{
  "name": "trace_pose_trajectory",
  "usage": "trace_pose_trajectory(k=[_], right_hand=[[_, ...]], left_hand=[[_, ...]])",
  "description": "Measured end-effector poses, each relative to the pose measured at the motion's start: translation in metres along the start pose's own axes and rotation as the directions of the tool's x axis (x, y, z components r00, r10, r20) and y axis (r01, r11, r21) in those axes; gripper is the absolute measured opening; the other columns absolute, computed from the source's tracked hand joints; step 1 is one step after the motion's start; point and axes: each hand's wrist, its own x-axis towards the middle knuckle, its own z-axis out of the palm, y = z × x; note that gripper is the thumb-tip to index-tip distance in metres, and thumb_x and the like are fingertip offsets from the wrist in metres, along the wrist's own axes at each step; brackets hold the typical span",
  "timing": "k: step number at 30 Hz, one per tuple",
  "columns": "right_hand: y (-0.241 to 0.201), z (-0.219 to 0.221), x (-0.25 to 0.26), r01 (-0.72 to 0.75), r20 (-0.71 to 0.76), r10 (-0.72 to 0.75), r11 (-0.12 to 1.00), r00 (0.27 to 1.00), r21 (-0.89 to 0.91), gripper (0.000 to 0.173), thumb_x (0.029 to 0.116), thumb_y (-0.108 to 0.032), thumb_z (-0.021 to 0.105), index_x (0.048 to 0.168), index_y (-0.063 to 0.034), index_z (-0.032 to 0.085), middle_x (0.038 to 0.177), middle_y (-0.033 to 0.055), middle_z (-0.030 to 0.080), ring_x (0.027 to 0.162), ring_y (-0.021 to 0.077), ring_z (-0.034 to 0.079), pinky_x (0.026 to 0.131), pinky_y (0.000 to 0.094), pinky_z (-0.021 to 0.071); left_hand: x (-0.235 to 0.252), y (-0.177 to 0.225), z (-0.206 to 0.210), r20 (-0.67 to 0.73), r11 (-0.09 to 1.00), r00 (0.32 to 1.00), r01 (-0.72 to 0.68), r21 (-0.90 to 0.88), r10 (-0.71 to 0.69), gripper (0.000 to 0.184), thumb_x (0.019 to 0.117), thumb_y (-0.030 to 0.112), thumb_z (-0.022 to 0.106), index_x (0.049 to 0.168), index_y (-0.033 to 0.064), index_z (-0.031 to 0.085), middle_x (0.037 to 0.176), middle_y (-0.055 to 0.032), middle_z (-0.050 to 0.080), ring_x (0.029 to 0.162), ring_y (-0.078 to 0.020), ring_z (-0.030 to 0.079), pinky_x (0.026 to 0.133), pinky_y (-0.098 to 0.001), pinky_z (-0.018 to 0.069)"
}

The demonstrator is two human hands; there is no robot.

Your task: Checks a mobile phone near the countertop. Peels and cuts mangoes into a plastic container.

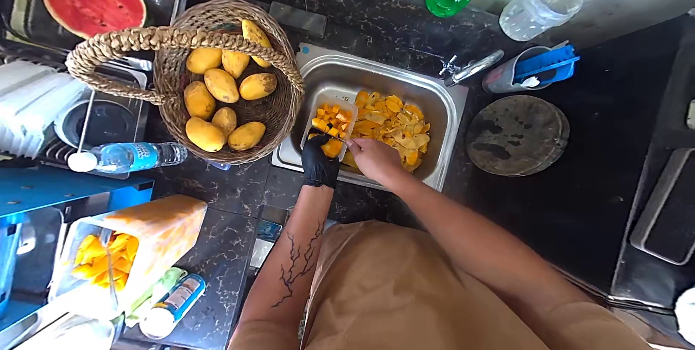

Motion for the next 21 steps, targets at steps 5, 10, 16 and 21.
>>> trace_pose_trajectory(k=[5, 10, 16, 21], right_hand=[[0.024, -0.026, -0.001, 0.215, -0.027, -0.214, 0.975, 0.976, 0.056, 0.049, 0.1088, -0.054, 0.035, 0.129, -0.0269, 0.07, 0.108, 0.0074, 0.075, 0.1, 0.0304, 0.071, 0.084, 0.0622, 0.054], [0.04, -0.029, -0.012, 0.467, 0.084, -0.476, 0.878, 0.876, 0.102, 0.041, 0.1081, -0.051, 0.042, 0.129, -0.0324, 0.072, 0.113, -0.0025, 0.076, 0.105, 0.0171, 0.071, 0.092, 0.055, 0.0551], [0.046, -0.015, -0.007, 0.453, -0.07, -0.453, 0.891, 0.889, -0.021, 0.038, 0.1073, -0.05, 0.045, 0.129, -0.035, 0.071, 0.116, -0.0027, 0.074, 0.106, 0.0175, 0.07, 0.09, 0.0514, 0.0559], [0.046, -0.011, 0.004, 0.343, -0.108, -0.345, 0.939, 0.933, -0.037, 0.041, 0.1073, -0.053, 0.042, 0.129, -0.0342, 0.072, 0.118, -0.0022, 0.075, 0.108, 0.0203, 0.07, 0.09, 0.0552, 0.0554]], left_hand=[[0.005, 0.026, -0.028, 0.286, 0.952, 0.925, 0.18, 0.249, -0.25, 0.071, 0.0824, -0.008, 0.053, 0.147, 0.0197, 0.041, 0.122, -0.0088, 0.061, 0.095, -0.0205, 0.065, 0.075, -0.0386, 0.057], [0.002, 0.038, -0.045, 0.53, 0.896, 0.781, 0.084, 0.436, -0.331, 0.086, 0.0687, -0.008, 0.074, 0.144, 0.0201, 0.041, 0.111, -0.004, 0.06, 0.091, -0.0154, 0.065, 0.076, -0.033, 0.0592], [-0.004, 0.031, -0.034, 0.381, 0.804, 0.901, -0.065, 0.592, -0.207, 0.08, 0.0677, -0.011, 0.072, 0.139, 0.0139, 0.044, 0.106, -0.0062, 0.057, 0.084, -0.0153, 0.061, 0.066, -0.031, 0.0557], [0.001, 0.028, -0.031, 0.398, 0.721, 0.905, -0.174, 0.671, -0.152, 0.082, 0.0658, -0.006, 0.073, 0.139, 0.0152, 0.044, 0.112, -0.011, 0.061, 0.085, -0.0177, 0.062, 0.066, -0.0347, 0.0548]])
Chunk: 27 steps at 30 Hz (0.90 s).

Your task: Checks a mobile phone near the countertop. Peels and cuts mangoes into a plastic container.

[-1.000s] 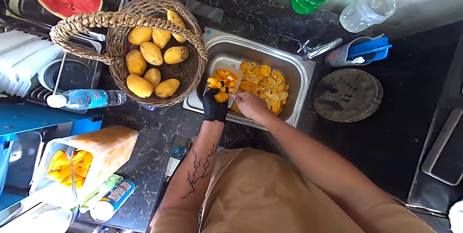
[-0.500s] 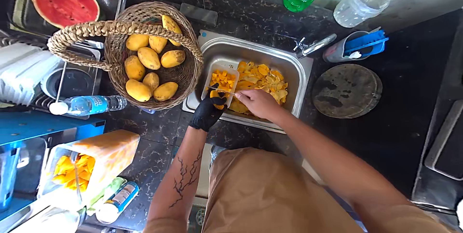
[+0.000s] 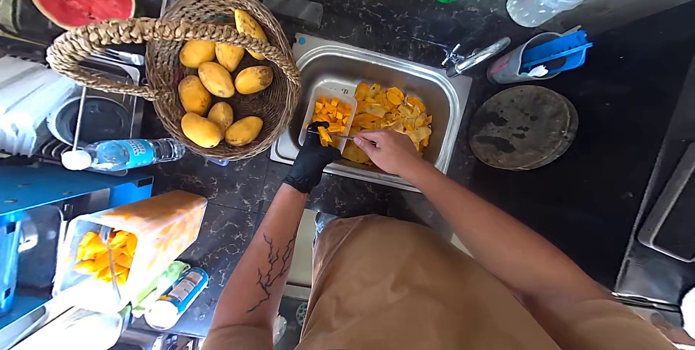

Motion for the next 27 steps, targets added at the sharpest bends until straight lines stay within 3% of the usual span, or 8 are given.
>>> trace_pose_trajectory(k=[8, 10, 14, 16, 18, 20, 22, 27], right_hand=[[0.0, -0.011, 0.026, -0.241, 0.251, 0.204, 0.962, 0.946, 0.128, 0.052, 0.1057, -0.061, 0.037, 0.124, -0.0281, 0.074, 0.117, 0.0046, 0.074, 0.112, 0.0276, 0.068, 0.092, 0.0638, 0.0509], [-0.003, -0.012, 0.028, -0.268, 0.256, 0.235, 0.958, 0.938, 0.104, 0.054, 0.1056, -0.062, 0.036, 0.119, -0.0261, 0.075, 0.111, 0.0061, 0.074, 0.108, 0.0283, 0.069, 0.087, 0.0635, 0.0513], [-0.006, -0.018, 0.023, -0.285, 0.206, 0.262, 0.954, 0.943, 0.089, 0.054, 0.1073, -0.059, 0.034, 0.118, -0.0246, 0.074, 0.106, 0.0074, 0.074, 0.103, 0.0296, 0.07, 0.083, 0.0625, 0.052], [-0.004, -0.016, 0.013, -0.206, 0.166, 0.177, 0.962, 0.97, 0.18, 0.051, 0.1073, -0.058, 0.037, 0.121, -0.0261, 0.074, 0.104, 0.0057, 0.074, 0.099, 0.0271, 0.07, 0.083, 0.061, 0.0529], [-0.008, -0.008, -0.001, -0.05, 0.108, 0.023, 0.963, 0.994, 0.263, 0.044, 0.1075, -0.054, 0.041, 0.126, -0.029, 0.073, 0.109, 0.0006, 0.075, 0.102, 0.0207, 0.07, 0.088, 0.0571, 0.0552], [-0.017, 0.003, -0.01, 0.105, 0.004, -0.108, 0.968, 0.994, 0.227, 0.041, 0.1067, -0.051, 0.045, 0.13, -0.0311, 0.072, 0.112, -0.002, 0.074, 0.104, 0.0159, 0.069, 0.091, 0.05, 0.0566], [-0.02, 0.016, -0.009, 0.225, -0.147, -0.208, 0.968, 0.967, 0.111, 0.04, 0.1057, -0.051, 0.047, 0.127, -0.0295, 0.073, 0.098, -0.001, 0.073, 0.092, 0.0157, 0.069, 0.082, 0.045, 0.057], [-0.013, 0.018, -0.003, 0.273, -0.262, -0.277, 0.961, 0.925, -0.049, 0.038, 0.1051, -0.049, 0.049, 0.125, -0.0293, 0.075, 0.087, 0.0015, 0.068, 0.086, 0.0192, 0.065, 0.079, 0.043, 0.0528]], left_hand=[[0.007, 0.008, -0.004, 0.017, 0.934, 0.993, 0.119, -0.337, -0.12, 0.065, 0.0755, -0.007, 0.063, 0.135, 0.0138, 0.051, 0.116, -0.0089, 0.063, 0.083, -0.017, 0.065, 0.063, -0.0318, 0.0567], [0.01, 0.009, -0.006, 0.02, 0.902, 0.985, 0.165, -0.399, -0.171, 0.064, 0.079, -0.007, 0.059, 0.139, 0.0141, 0.052, 0.128, -0.0108, 0.064, 0.091, -0.021, 0.067, 0.065, -0.0355, 0.0573], [0.018, 0.01, -0.006, 0.022, 0.85, 0.979, 0.189, -0.492, -0.205, 0.039, 0.1013, 0.013, 0.043, 0.138, 0.0114, 0.053, 0.12, -0.016, 0.068, 0.099, -0.0305, 0.07, 0.074, -0.0467, 0.0596], [0.02, 0.006, -0.002, -0.11, 0.887, 0.967, 0.162, -0.432, -0.231, 0.036, 0.1086, 0.035, 0.041, 0.125, 0.0113, 0.062, 0.096, -0.0121, 0.071, 0.076, -0.0237, 0.069, 0.058, -0.0372, 0.0562], [0.022, 0.0, 0.006, -0.214, 0.906, 0.952, 0.119, -0.406, -0.22, 0.035, 0.1083, 0.039, 0.043, 0.121, 0.0145, 0.065, 0.082, -0.0046, 0.064, 0.059, -0.0137, 0.057, 0.047, -0.0271, 0.0469], [0.023, -0.004, 0.014, -0.204, 0.885, 0.964, 0.057, -0.462, -0.169, 0.031, 0.1085, 0.036, 0.044, 0.121, 0.0154, 0.063, 0.084, -0.0026, 0.063, 0.062, -0.011, 0.059, 0.051, -0.0252, 0.0498], [0.024, -0.006, 0.02, -0.166, 0.854, 0.979, 0.012, -0.52, -0.115, 0.031, 0.1094, 0.035, 0.043, 0.123, 0.0146, 0.063, 0.086, -0.0022, 0.064, 0.068, -0.01, 0.062, 0.058, -0.026, 0.0541], [0.002, 0.031, 0.03, -0.255, 0.828, 0.953, -0.01, -0.56, -0.161, 0.032, 0.1114, 0.031, 0.037, 0.121, 0.0129, 0.063, 0.072, 0.0013, 0.057, 0.052, -0.0065, 0.052, 0.045, -0.0204, 0.044]])
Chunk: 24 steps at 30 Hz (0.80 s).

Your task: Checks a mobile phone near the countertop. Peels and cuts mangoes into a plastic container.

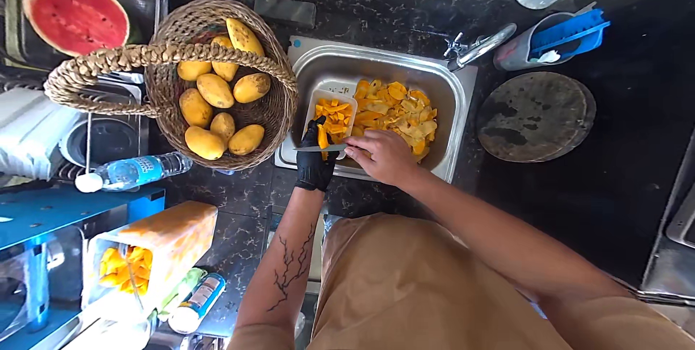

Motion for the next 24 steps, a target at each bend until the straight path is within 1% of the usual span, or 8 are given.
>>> trace_pose_trajectory(k=[4, 7, 12, 15, 18, 20, 22, 24], right_hand=[[-0.004, 0.005, 0.003, 0.035, -0.022, -0.036, 0.998, 0.999, -0.053, 0.038, 0.105, -0.05, 0.048, 0.123, -0.0303, 0.075, 0.089, 0.0, 0.07, 0.089, 0.0178, 0.066, 0.081, 0.0407, 0.0532], [0.007, 0.003, 0.008, 0.029, -0.029, -0.031, 0.998, 0.999, -0.057, 0.039, 0.106, -0.05, 0.046, 0.127, -0.0308, 0.074, 0.091, 0.0013, 0.07, 0.089, 0.0198, 0.067, 0.082, 0.0436, 0.0538], [0.033, -0.025, 0.016, -0.299, 0.232, 0.288, 0.954, 0.929, 0.01, 0.044, 0.108, -0.053, 0.039, 0.129, -0.0332, 0.072, 0.115, 0.0005, 0.076, 0.105, 0.0237, 0.072, 0.087, 0.0586, 0.0546], [0.029, -0.035, 0.015, -0.413, 0.303, 0.372, 0.907, 0.877, 0.081, 0.048, 0.1071, -0.058, 0.037, 0.127, -0.0324, 0.072, 0.108, 0.0012, 0.076, 0.102, 0.0237, 0.071, 0.085, 0.0607, 0.0535], [0.018, -0.039, 0.007, -0.377, 0.315, 0.318, 0.914, 0.894, 0.148, 0.045, 0.1069, -0.056, 0.04, 0.126, -0.0322, 0.073, 0.107, 0.0002, 0.076, 0.1, 0.0223, 0.071, 0.084, 0.0597, 0.0545], [0.008, -0.04, 0.002, -0.259, 0.336, 0.187, 0.948, 0.923, 0.184, 0.04, 0.1078, -0.05, 0.043, 0.126, -0.031, 0.073, 0.113, -0.0022, 0.075, 0.105, 0.0184, 0.071, 0.09, 0.0564, 0.0557], [-0.001, -0.038, -0.001, -0.187, 0.337, 0.12, 0.967, 0.934, 0.173, 0.037, 0.1079, -0.048, 0.045, 0.127, -0.0321, 0.073, 0.117, -0.0041, 0.074, 0.108, 0.0149, 0.07, 0.093, 0.0518, 0.0558], [-0.003, -0.028, -0.003, -0.126, 0.246, 0.093, 0.985, 0.965, 0.121, 0.035, 0.1068, -0.048, 0.048, 0.124, -0.0334, 0.074, 0.104, -0.0037, 0.074, 0.097, 0.0141, 0.07, 0.084, 0.047, 0.0575]], left_hand=[[0.008, -0.016, -0.014, 0.076, 1.0, 0.997, -0.012, 0.008, 0.011, 0.033, 0.1099, 0.034, 0.042, 0.12, 0.0132, 0.064, 0.076, 0.0004, 0.061, 0.058, -0.0078, 0.058, 0.05, -0.0223, 0.0505], [0.011, -0.014, -0.022, 0.11, 0.996, 0.993, 0.04, -0.078, -0.031, 0.035, 0.1097, 0.036, 0.039, 0.12, 0.013, 0.063, 0.069, 0.0009, 0.055, 0.048, -0.006, 0.047, 0.041, -0.0191, 0.0399], [0.012, -0.005, -0.035, 0.172, 0.993, 0.981, 0.1, -0.069, -0.087, 0.045, 0.1099, 0.049, 0.027, 0.103, 0.0178, 0.058, 0.063, 0.0042, 0.047, 0.045, -0.0067, 0.041, 0.041, -0.0206, 0.0352], [0.011, 0.003, -0.048, 0.351, 0.98, 0.925, 0.185, -0.076, -0.147, 0.062, 0.1022, 0.067, 0.025, 0.117, 0.0173, 0.061, 0.083, -0.0047, 0.061, 0.06, -0.0143, 0.056, 0.047, -0.0262, 0.0464], [0.01, 0.0, -0.06, 0.512, 0.977, 0.847, 0.203, -0.07, -0.14, 0.035, 0.0937, 0.026, 0.052, 0.127, 0.0178, 0.058, 0.108, -0.0096, 0.067, 0.074, -0.0157, 0.065, 0.054, -0.0266, 0.0524], [0.0, 0.002, -0.055, 0.474, 0.985, 0.869, 0.17, -0.016, -0.142, 0.049, 0.0783, 0.002, 0.065, 0.126, 0.0143, 0.06, 0.114, -0.0116, 0.069, 0.075, -0.0152, 0.068, 0.054, -0.0258, 0.0541], [-0.007, 0.004, -0.051, 0.468, 0.989, 0.873, 0.142, 0.029, -0.139, 0.056, 0.0736, -0.004, 0.069, 0.127, 0.0121, 0.059, 0.121, -0.0128, 0.068, 0.075, -0.0133, 0.067, 0.052, -0.0234, 0.0511], [-0.012, 0.005, -0.047, 0.409, 0.988, 0.901, 0.149, 0.029, -0.148, 0.042, 0.075, -0.005, 0.066, 0.115, 0.0074, 0.064, 0.106, -0.0132, 0.072, 0.071, -0.0137, 0.067, 0.053, -0.0245, 0.0525]])
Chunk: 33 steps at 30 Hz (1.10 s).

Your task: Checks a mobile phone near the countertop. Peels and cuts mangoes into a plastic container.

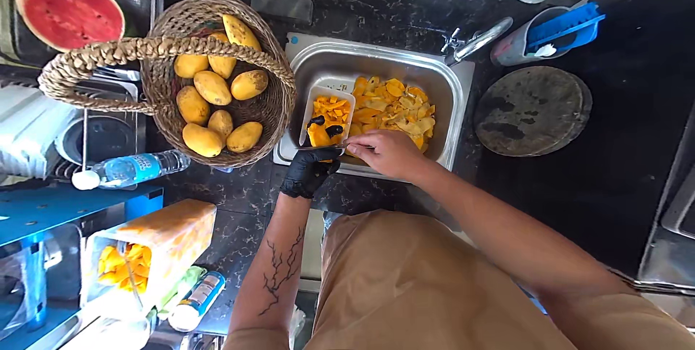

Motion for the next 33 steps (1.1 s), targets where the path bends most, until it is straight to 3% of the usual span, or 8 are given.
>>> trace_pose_trajectory(k=[3, 8, 10, 15, 21, 26, 31, 33], right_hand=[[0.002, 0.015, 0.002, -0.002, -0.139, -0.008, 0.997, 0.99, -0.076, 0.034, 0.1055, -0.048, 0.05, 0.123, -0.033, 0.075, 0.09, -0.0008, 0.071, 0.084, 0.0164, 0.068, 0.075, 0.0446, 0.056], [0.004, 0.03, 0.005, -0.108, -0.204, 0.079, 0.985, 0.976, -0.138, 0.037, 0.106, -0.05, 0.048, 0.125, -0.0336, 0.074, 0.092, 0.0019, 0.072, 0.088, 0.0213, 0.069, 0.075, 0.048, 0.0554], [0.005, 0.033, 0.008, -0.144, -0.229, 0.112, 0.981, 0.967, -0.129, 0.036, 0.1062, -0.049, 0.048, 0.124, -0.0318, 0.075, 0.093, 0.0033, 0.073, 0.087, 0.0234, 0.07, 0.073, 0.0495, 0.0556], [0.001, 0.022, 0.013, -0.269, -0.05, 0.267, 0.962, 0.962, -0.054, 0.039, 0.1076, -0.05, 0.044, 0.123, -0.0314, 0.074, 0.112, -0.0005, 0.076, 0.103, 0.0218, 0.071, 0.085, 0.0549, 0.0557], [-0.014, 0.024, 0.015, -0.451, 0.0, 0.452, 0.889, 0.892, -0.078, 0.047, 0.1076, -0.055, 0.039, 0.115, -0.0264, 0.076, 0.098, 0.0054, 0.076, 0.094, 0.0291, 0.072, 0.076, 0.0586, 0.0544], [0.01, -0.001, 0.011, -0.549, 0.115, 0.562, 0.826, 0.819, -0.129, 0.058, 0.1095, -0.052, 0.029, 0.104, -0.0121, 0.072, 0.098, 0.0155, 0.072, 0.097, 0.0374, 0.07, 0.077, 0.0641, 0.053], [0.047, -0.014, 0.005, -0.535, 0.088, 0.535, 0.792, 0.84, 0.295, 0.063, 0.1081, -0.059, 0.029, 0.113, -0.0118, 0.071, 0.084, 0.0128, 0.067, 0.073, 0.0304, 0.065, 0.069, 0.0554, 0.054], [0.042, -0.021, 0.019, -0.44, -0.012, 0.477, 0.82, 0.879, 0.366, 0.06, 0.1049, -0.063, 0.038, 0.119, -0.0143, 0.07, 0.095, 0.0126, 0.068, 0.084, 0.0306, 0.066, 0.076, 0.0586, 0.0535]], left_hand=[[0.004, 0.0, 0.009, -0.161, 1.0, 0.987, 0.029, 0.006, -0.028, 0.021, 0.0848, -0.005, 0.059, 0.104, 0.0019, 0.065, 0.089, -0.012, 0.069, 0.063, -0.0127, 0.062, 0.053, -0.0243, 0.0527], [0.017, -0.01, 0.006, -0.188, 1.0, 0.982, -0.009, -0.023, 0.005, 0.026, 0.0865, -0.002, 0.055, 0.111, 0.0078, 0.06, 0.095, -0.0096, 0.067, 0.065, -0.0126, 0.061, 0.053, -0.0255, 0.0513], [0.022, -0.014, 0.01, -0.222, 0.997, 0.975, -0.047, -0.065, 0.031, 0.018, 0.0861, 0.0, 0.054, 0.102, 0.0079, 0.059, 0.082, -0.0078, 0.064, 0.063, -0.0138, 0.061, 0.053, -0.0274, 0.0524], [0.032, -0.026, 0.007, -0.218, 0.959, 0.969, -0.17, -0.226, 0.12, 0.027, 0.0885, 0.0, 0.046, 0.11, 0.0126, 0.057, 0.094, -0.0098, 0.065, 0.059, -0.0139, 0.056, 0.047, -0.0261, 0.0457], [0.041, -0.027, 0.025, -0.368, 0.928, 0.924, -0.225, -0.298, 0.106, 0.031, 0.0947, 0.006, 0.042, 0.123, 0.011, 0.054, 0.109, -0.0113, 0.064, 0.059, -0.013, 0.056, 0.048, -0.0255, 0.0471], [0.034, -0.021, 0.024, -0.502, 0.989, 0.862, -0.125, -0.077, 0.07, 0.01, 0.0987, 0.011, 0.049, 0.108, 0.0089, 0.052, 0.087, -0.0099, 0.061, 0.066, -0.0188, 0.059, 0.058, -0.0352, 0.0528], [0.022, -0.018, 0.015, -0.532, 0.995, 0.841, -0.097, 0.035, 0.101, 0.032, 0.0985, 0.011, 0.05, 0.131, 0.0095, 0.05, 0.105, -0.0138, 0.067, 0.062, -0.0149, 0.056, 0.051, -0.0308, 0.048], [0.018, -0.021, 0.016, -0.551, 0.991, 0.825, -0.076, 0.108, 0.123, 0.039, 0.0984, 0.011, 0.05, 0.138, 0.0122, 0.048, 0.107, -0.013, 0.067, 0.06, -0.014, 0.054, 0.051, -0.0301, 0.0459]])
